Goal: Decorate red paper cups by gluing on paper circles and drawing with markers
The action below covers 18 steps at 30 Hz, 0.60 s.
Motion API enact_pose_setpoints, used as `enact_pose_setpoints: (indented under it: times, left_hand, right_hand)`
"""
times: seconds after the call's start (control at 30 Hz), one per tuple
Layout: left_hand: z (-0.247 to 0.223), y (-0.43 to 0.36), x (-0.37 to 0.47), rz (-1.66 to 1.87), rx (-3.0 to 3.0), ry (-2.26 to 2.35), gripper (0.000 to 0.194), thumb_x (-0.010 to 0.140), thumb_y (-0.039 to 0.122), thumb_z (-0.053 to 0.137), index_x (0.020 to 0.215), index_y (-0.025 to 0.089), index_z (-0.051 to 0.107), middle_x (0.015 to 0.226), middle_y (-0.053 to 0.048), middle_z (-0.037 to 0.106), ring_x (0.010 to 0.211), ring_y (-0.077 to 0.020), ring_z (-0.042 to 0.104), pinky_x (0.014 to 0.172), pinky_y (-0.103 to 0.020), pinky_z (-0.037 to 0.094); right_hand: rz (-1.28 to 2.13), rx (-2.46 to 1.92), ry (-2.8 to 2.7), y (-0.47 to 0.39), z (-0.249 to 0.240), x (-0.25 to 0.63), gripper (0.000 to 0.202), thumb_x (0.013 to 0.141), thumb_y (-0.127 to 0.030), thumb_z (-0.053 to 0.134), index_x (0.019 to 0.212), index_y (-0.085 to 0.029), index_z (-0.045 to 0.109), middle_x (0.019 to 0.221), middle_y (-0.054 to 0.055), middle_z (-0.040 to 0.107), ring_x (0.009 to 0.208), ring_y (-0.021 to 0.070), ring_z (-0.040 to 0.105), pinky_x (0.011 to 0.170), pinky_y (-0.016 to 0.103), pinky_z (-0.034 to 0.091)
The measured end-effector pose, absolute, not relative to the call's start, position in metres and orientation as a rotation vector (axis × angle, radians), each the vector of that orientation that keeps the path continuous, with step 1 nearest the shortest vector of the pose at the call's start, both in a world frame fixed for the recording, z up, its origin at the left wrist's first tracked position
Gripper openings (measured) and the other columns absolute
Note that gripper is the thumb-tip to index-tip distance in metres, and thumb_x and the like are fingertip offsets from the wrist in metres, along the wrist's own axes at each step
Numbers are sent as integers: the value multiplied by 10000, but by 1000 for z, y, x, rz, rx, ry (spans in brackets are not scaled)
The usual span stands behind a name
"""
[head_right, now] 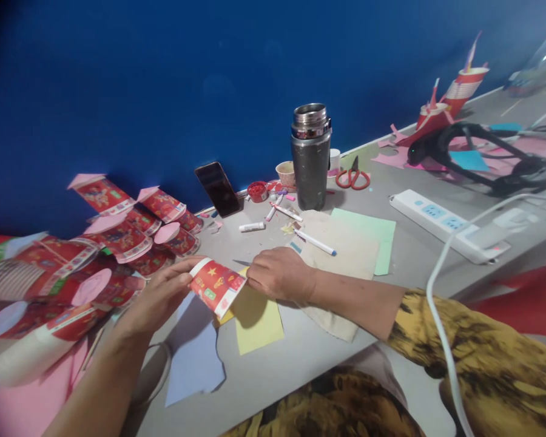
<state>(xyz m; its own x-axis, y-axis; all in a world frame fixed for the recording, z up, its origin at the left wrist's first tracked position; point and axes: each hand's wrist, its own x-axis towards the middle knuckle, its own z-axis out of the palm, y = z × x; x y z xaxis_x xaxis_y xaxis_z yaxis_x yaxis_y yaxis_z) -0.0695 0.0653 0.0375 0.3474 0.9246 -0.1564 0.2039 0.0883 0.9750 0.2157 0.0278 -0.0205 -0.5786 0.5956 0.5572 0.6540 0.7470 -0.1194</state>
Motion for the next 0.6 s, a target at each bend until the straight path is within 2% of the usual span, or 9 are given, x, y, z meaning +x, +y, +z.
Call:
enact_pose_setpoints:
  times: [0.13, 0.23, 0.3, 0.37, 0.43, 0.6]
  left_hand:
    - [44, 55, -63, 796, 1655, 1271, 708, 799, 659, 820, 1363, 247, 706, 1365, -145, 685, 1205, -357, 678, 948, -438, 586]
    - [51, 42, -56, 767, 2020, 1382, 834, 747, 648, 856, 1461, 283, 627, 1447, -149, 608, 1307, -391, 621, 1002, -490, 587]
    - [53, 34, -52, 751, 2202, 1435, 890, 722, 638, 878, 1488, 283, 596, 1442, -158, 598, 1319, -409, 606, 1040, -538, 574]
    - [52, 30, -49, 724, 2331, 1449, 850, 743, 602, 869, 1476, 270, 594, 1413, -160, 614, 1318, -415, 606, 1079, -565, 555]
    - [49, 28, -48, 666, 2405, 1431, 787, 785, 549, 836, 1469, 252, 584, 1387, -158, 638, 1310, -409, 622, 1097, -564, 548]
    - [44, 27, -44, 567, 2375, 1456, 841, 802, 484, 796, 1538, 221, 486, 1468, -174, 631, 1330, -405, 646, 1086, -559, 569]
  right_hand:
    - [-225, -1002, -2308, 24, -18, 214, 462, 1147, -262, 400, 801, -189, 698, 748, 47, 647, 738, 182, 520, 691, 367, 284]
    - [-252, -1025, -2309, 23, -17, 213, 418, 1121, -232, 446, 778, -197, 682, 720, 40, 622, 716, 184, 491, 678, 375, 255]
    - [-261, -1021, -2328, 22, -16, 212, 398, 1106, -223, 469, 768, -202, 678, 698, 36, 604, 704, 186, 477, 669, 380, 240]
    - [-275, -1006, -2335, 22, -15, 211, 396, 1100, -214, 478, 755, -205, 672, 683, 35, 593, 698, 188, 471, 665, 384, 235]
    - [-297, -981, -2326, 22, -15, 211, 395, 1101, -211, 485, 750, -204, 666, 683, 34, 591, 698, 187, 469, 664, 384, 237]
    - [-528, -842, -2150, 25, -17, 208, 354, 1059, -195, 579, 711, -206, 643, 649, 13, 567, 674, 184, 453, 660, 369, 254]
